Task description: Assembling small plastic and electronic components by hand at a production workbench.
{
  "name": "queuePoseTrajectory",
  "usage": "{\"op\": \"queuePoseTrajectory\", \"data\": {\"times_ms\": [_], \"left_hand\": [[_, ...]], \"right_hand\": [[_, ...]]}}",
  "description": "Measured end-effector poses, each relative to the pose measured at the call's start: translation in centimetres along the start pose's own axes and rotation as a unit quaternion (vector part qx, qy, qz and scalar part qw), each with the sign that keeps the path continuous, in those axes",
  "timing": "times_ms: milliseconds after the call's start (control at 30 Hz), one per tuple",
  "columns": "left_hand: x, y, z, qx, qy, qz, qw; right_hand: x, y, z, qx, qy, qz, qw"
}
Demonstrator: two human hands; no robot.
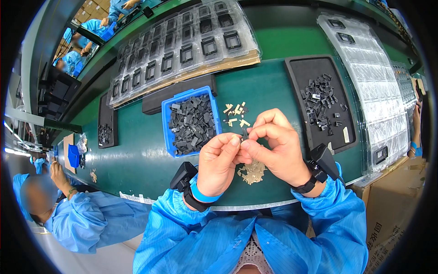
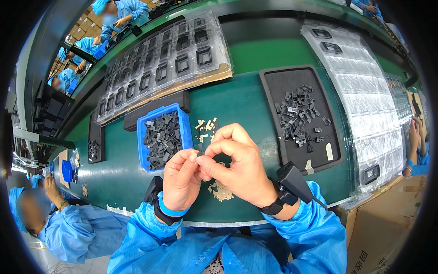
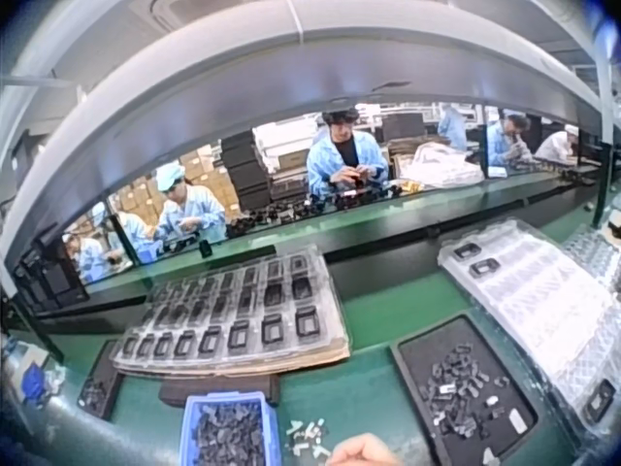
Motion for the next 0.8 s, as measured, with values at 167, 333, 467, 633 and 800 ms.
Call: {"op": "queuePoseTrajectory", "data": {"times_ms": [167,333,467,633,800], "left_hand": [[0.1,-0.1,0.1,-0.003,0.007,0.0,1.0],[0.1,-0.1,0.3,-0.002,0.021,0.004,1.0],[0.0,0.0,0.0,-0.008,0.039,0.026,0.999],[-0.9,-0.1,0.2,0.03,0.168,0.084,0.982],[-1.4,-0.5,0.7,0.084,0.284,0.162,0.941]], "right_hand": [[-0.2,0.2,-0.1,0.01,0.009,-0.003,1.0],[-0.3,0.1,-0.3,0.027,0.003,0.003,1.0],[-0.5,-0.4,0.3,0.065,0.229,0.12,0.964],[-1.1,0.0,-0.9,0.141,0.229,0.192,0.944],[-1.0,-0.1,-0.4,0.169,0.307,0.316,0.882]]}}
Point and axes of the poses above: each hand's wrist, its own y-axis towards the middle knuckle, its own z-axis out of the palm, x = y × z, the point moved 2 cm from there along y, towards the middle knuckle, and after that the axes turned 9 degrees about z, right-handed, at the moved point
